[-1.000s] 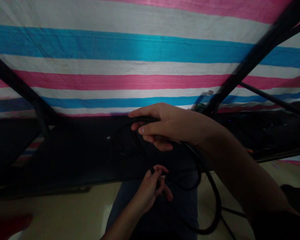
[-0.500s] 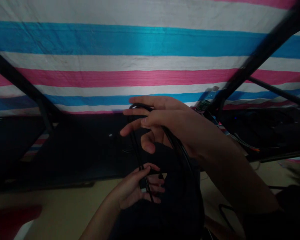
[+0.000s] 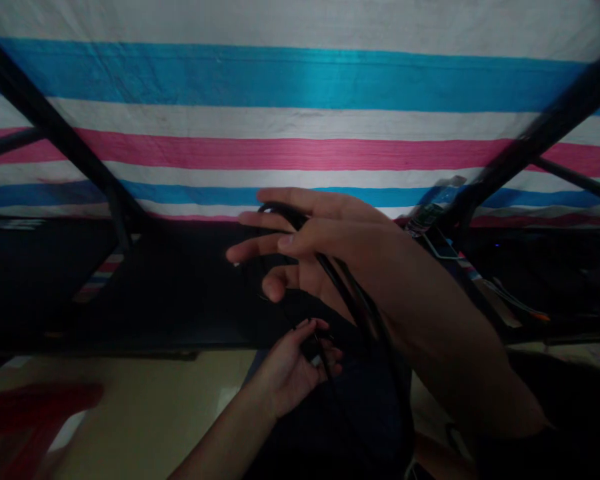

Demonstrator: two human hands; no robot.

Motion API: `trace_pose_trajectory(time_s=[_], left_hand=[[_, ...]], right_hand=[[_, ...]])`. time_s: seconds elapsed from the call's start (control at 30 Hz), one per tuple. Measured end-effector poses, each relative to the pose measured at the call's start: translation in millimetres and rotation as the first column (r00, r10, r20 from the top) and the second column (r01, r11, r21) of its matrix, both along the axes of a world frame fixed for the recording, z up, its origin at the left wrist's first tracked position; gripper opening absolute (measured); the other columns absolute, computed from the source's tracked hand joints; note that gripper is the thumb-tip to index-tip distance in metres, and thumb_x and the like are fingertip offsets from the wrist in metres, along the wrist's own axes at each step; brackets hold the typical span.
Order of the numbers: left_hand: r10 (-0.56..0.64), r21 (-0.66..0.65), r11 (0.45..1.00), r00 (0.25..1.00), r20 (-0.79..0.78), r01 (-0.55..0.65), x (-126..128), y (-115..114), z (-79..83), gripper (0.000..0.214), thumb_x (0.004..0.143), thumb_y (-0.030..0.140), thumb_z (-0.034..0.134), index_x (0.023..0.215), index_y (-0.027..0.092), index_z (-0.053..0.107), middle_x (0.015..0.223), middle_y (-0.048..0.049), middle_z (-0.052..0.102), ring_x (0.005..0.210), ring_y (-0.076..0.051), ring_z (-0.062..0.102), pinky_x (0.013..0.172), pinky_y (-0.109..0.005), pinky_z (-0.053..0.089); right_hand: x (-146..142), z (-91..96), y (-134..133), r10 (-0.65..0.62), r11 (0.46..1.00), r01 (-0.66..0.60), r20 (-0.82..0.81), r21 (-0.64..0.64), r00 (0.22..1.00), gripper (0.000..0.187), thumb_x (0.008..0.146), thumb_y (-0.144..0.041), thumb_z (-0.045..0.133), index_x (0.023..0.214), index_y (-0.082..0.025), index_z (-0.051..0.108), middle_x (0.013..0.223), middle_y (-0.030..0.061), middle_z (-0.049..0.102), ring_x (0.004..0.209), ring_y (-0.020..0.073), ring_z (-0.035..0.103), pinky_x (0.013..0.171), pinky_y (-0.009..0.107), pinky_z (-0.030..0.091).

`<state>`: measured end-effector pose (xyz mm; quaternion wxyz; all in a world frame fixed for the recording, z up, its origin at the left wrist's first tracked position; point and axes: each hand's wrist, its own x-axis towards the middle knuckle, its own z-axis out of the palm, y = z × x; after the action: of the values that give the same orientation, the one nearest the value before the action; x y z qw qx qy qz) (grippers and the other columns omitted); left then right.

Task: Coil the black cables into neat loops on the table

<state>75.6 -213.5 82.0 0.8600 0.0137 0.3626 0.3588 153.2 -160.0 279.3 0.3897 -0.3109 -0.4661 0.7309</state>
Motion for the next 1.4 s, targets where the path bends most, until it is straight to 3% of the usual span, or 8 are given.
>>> trace_pose_trajectory(time_s=[0.13, 0.3, 0.47, 0.63, 0.9, 1.07, 1.2, 1.4], left_hand=[[0.169, -0.006, 0.985, 0.981, -0.09, -0.17, -21.8, -0.9, 21.1, 0.017, 0.094, 0.031, 0.058, 0.084, 0.018, 0.058, 0.076, -0.0025, 0.063, 0.064, -0.017, 0.065, 0.06, -0.033, 0.055], [0.436, 0.452, 0.853, 0.833, -0.341, -0.261, -70.3, 4.7, 41.9, 0.031, 0.087, 0.038, 0.07, 0.07, 0.015, 0.058, 0.068, -0.0019, 0.061, 0.067, -0.015, 0.065, 0.062, -0.025, 0.054], [0.668, 0.754, 0.638, 0.601, -0.439, -0.157, -110.1, 25.6, 50.3, 0.025, 0.086, 0.039, 0.071, 0.089, 0.016, 0.062, 0.081, -0.0028, 0.068, 0.077, -0.017, 0.068, 0.069, -0.028, 0.059], [0.761, 0.833, 0.539, 0.496, -0.417, -0.127, -115.0, 39.3, 51.7, 0.06, 0.085, 0.029, 0.071, 0.136, 0.03, 0.04, 0.082, 0.003, 0.068, 0.062, -0.013, 0.066, 0.06, -0.027, 0.059], [0.469, 0.701, 0.64, 0.562, -0.681, 0.315, -115.9, 49.7, 49.9, 0.035, 0.091, 0.036, 0.062, 0.118, 0.013, 0.062, 0.053, 0.0064, 0.048, 0.044, -0.008, 0.045, 0.042, -0.018, 0.036], [0.315, 0.653, 0.69, 0.683, -0.659, 0.312, -123.9, 57.9, 56.3, 0.033, 0.086, 0.037, 0.07, 0.11, 0.016, 0.061, 0.066, 0.0058, 0.047, 0.045, -0.005, 0.04, 0.041, -0.016, 0.031], [0.23, 0.613, 0.709, 0.708, -0.668, 0.348, -135.4, 65.7, 62.7, 0.036, 0.085, 0.04, 0.072, 0.11, 0.016, 0.062, 0.061, 0.0082, 0.039, 0.044, -0.004, 0.033, 0.04, -0.015, 0.024], [0.1, 0.601, 0.71, 0.792, -0.602, 0.367, -133.3, 86.0, 71.2, 0.03, 0.083, 0.04, 0.074, 0.097, 0.015, 0.066, 0.06, 0.006, 0.044, 0.043, -0.003, 0.032, 0.039, -0.014, 0.019]], right_hand=[[29.6, 8.4, -6.8, -0.06, 0.989, 0.052, 0.053, 0.142, 0.997, 0.03, 0.085, -0.011, 0.058, 0.111, -0.023, 0.066, 0.102, 0.0015, 0.072, 0.07, 0.0122, 0.068, 0.056, 0.02, 0.056], [70.8, -0.1, -10.6, -0.335, 0.909, 0.262, 0.194, 0.325, 0.922, 0.042, 0.084, -0.014, 0.06, 0.121, -0.033, 0.069, 0.095, 0.0021, 0.071, 0.05, 0.0075, 0.056, 0.036, 0.015, 0.038], [86.0, -70.3, -1.2, -0.338, 0.917, 0.258, 0.249, 0.304, 0.908, 0.057, 0.085, -0.026, 0.065, 0.14, -0.03, 0.052, 0.069, -0.0043, 0.059, 0.037, 0.0064, 0.041, 0.032, 0.019, 0.028], [84.2, -145.3, 4.6, -0.201, 0.974, 0.116, 0.5, 0.196, 0.842, 0.04, 0.093, -0.049, 0.056, 0.109, -0.013, 0.068, 0.052, -0.0022, 0.056, 0.05, 0.0162, 0.06, 0.052, 0.028, 0.046], [82.5, -155.2, 24.3, -0.364, 0.908, 0.152, 0.556, 0.39, 0.747, 0.039, 0.085, -0.04, 0.065, 0.115, -0.015, 0.066, 0.071, 0.0048, 0.07, 0.074, 0.0232, 0.068, 0.072, 0.037, 0.053], [81.5, -140.6, 46.0, -0.285, 0.907, 0.049, 0.525, 0.418, 0.802, 0.068, 0.074, -0.036, 0.077, 0.136, -0.016, 0.056, 0.1, 0.0096, 0.068, 0.084, 0.022, 0.069, 0.076, 0.038, 0.057], [81.0, -122.4, 56.9, -0.437, 0.777, 0.056, 0.472, 0.627, 0.765, 0.088, 0.073, -0.038, 0.08, 0.15, -0.021, 0.042, 0.129, 0.0164, 0.062, 0.113, 0.0288, 0.063, 0.094, 0.046, 0.054], [33.8, -116.1, 73.4, -0.196, 0.637, -0.366, 0.601, 0.679, 0.775, 0.043, 0.087, -0.032, 0.068, 0.129, -0.023, 0.066, 0.131, 0.0102, 0.066, 0.123, 0.0269, 0.059, 0.107, 0.044, 0.044]])
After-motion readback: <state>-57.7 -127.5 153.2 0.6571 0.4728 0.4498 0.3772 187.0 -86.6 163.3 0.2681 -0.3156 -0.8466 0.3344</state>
